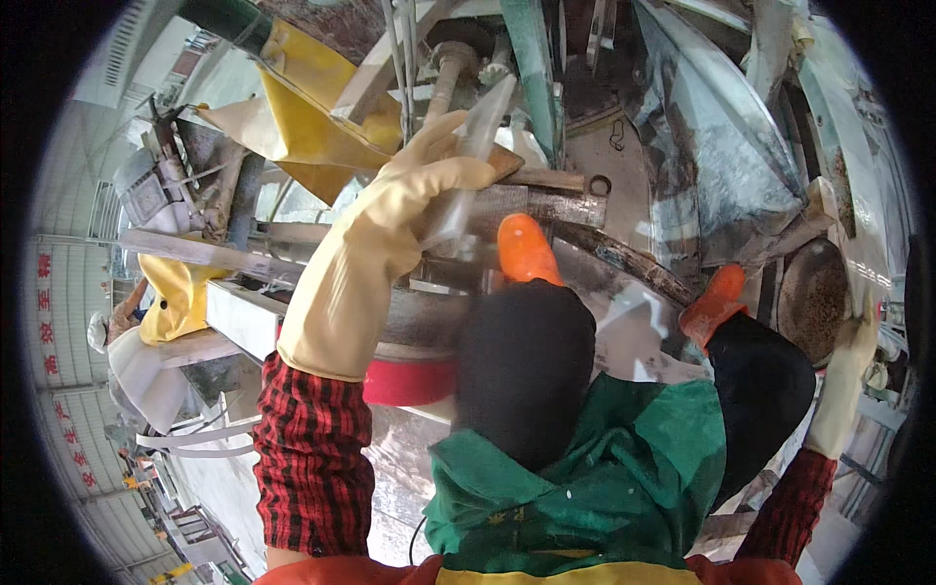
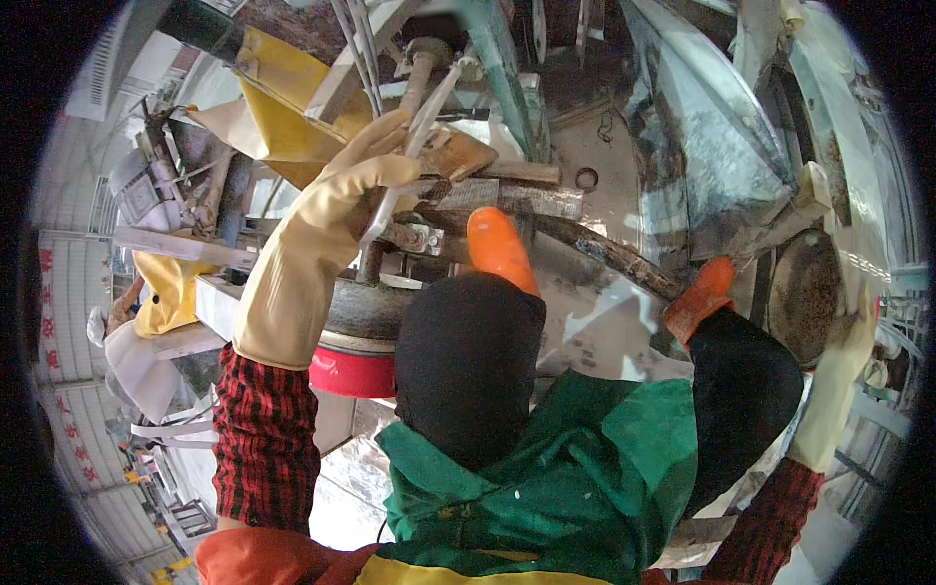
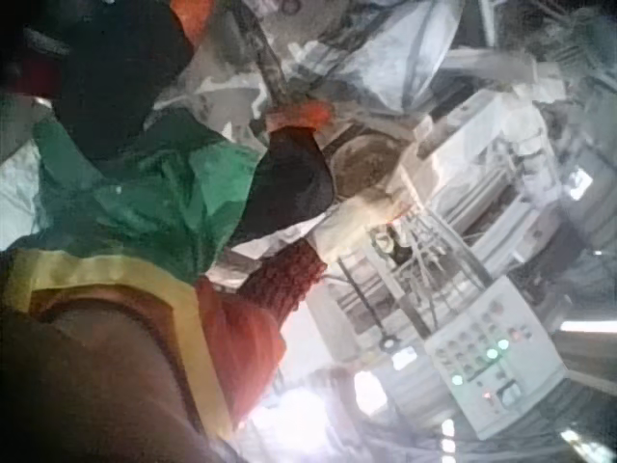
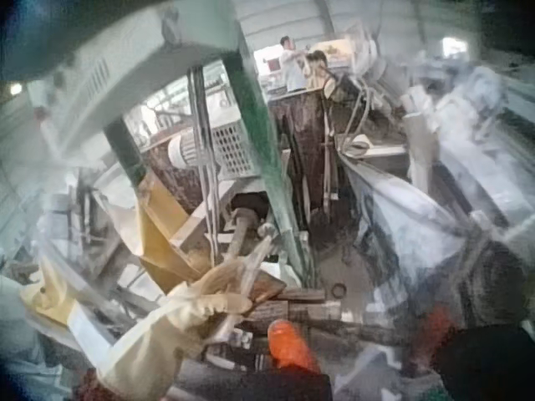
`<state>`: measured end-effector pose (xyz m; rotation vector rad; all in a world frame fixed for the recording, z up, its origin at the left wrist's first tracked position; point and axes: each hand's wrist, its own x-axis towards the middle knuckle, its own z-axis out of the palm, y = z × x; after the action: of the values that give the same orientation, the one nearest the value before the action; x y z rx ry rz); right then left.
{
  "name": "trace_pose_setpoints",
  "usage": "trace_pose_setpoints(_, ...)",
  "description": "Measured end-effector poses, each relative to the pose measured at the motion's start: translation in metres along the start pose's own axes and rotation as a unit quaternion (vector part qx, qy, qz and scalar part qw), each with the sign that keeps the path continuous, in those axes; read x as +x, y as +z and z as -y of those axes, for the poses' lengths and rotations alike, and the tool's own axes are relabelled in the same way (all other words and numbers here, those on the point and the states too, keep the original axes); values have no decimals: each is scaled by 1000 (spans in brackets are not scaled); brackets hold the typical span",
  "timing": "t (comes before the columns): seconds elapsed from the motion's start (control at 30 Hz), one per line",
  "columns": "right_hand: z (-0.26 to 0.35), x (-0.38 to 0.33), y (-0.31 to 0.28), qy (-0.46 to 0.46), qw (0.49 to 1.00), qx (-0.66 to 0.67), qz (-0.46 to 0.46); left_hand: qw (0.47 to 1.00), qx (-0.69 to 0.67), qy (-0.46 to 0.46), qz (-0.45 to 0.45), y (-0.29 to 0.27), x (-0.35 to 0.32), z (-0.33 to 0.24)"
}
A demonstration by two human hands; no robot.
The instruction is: The person operates a grinding or processing machine, repeatedly feeding flat rectangular sheets into a hopper. They use gloved hands to guide the sheets and occasionally adjust the machine's components. The task is performed continuously in a factory setting.
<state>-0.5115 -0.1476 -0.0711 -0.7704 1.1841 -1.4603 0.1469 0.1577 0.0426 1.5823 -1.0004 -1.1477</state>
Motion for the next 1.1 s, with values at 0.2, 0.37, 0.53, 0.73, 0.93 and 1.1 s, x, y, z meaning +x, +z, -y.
trace_pose_setpoints(0.2, 3, 21, -56, 18, 995, -40, -90, 996, 67, 48, 40, -21, 8, 35)
trace_pose_setpoints(0.37, 3, 46, -115, 16, 996, -1, -90, 998, -2, -53, -31, -3, 6, 6)
trace_pose_setpoints(0.53, -25, -1, -61, 91, 991, -13, -93, 996, -6, -84, -22, -1, 7, 7)
trace_pose_setpoints(0.73, -28, -8, -33, -62, 989, -45, -126, 993, -105, -37, -28, 31, 16, -1)
trace_pose_setpoints(0.93, -2, -14, 7, -122, 987, 14, -108, 992, -80, -93, -40, 48, 21, -6)
trace_pose_setpoints(1.1, -2, 20, 23, -76, 974, 0, -213, 990, -94, -98, -27, 39, 23, 2)
